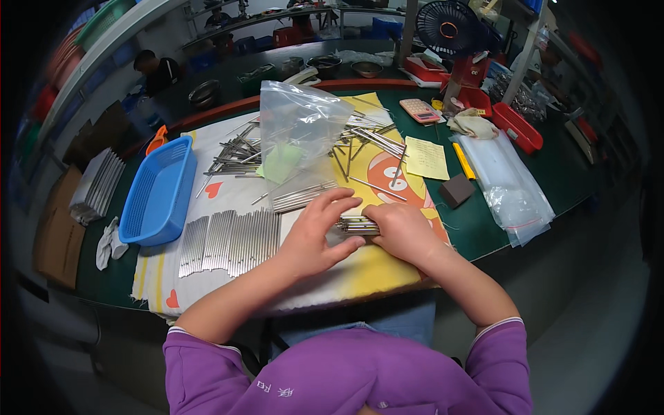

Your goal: The recorder is manually sorting a pile of thin metal pins on a workbench and then placing a batch of them into a clear plastic bag.

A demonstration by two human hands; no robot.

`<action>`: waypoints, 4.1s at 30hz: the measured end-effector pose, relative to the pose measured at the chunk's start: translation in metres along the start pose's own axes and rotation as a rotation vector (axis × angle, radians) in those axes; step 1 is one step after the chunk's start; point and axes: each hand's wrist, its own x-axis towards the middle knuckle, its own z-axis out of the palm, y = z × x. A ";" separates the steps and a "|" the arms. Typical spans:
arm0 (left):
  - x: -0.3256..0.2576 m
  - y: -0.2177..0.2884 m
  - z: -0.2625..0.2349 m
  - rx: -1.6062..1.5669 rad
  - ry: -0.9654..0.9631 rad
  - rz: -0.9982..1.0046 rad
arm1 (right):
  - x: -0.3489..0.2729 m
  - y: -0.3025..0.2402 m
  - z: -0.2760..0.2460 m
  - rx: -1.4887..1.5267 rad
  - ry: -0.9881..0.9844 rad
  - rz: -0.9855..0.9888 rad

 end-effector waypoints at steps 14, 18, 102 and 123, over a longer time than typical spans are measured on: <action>-0.025 -0.007 0.035 0.344 -0.137 -0.121 | 0.005 0.002 -0.028 0.276 -0.188 -0.119; -0.025 -0.004 0.039 0.386 -0.197 -0.170 | 0.055 -0.004 -0.072 0.348 0.238 -0.058; -0.028 -0.007 0.046 0.298 -0.084 -0.150 | 0.147 -0.084 -0.017 -0.156 -0.715 -0.072; 0.000 0.004 0.004 0.349 -0.247 -0.264 | 0.107 0.007 -0.019 1.370 0.131 0.378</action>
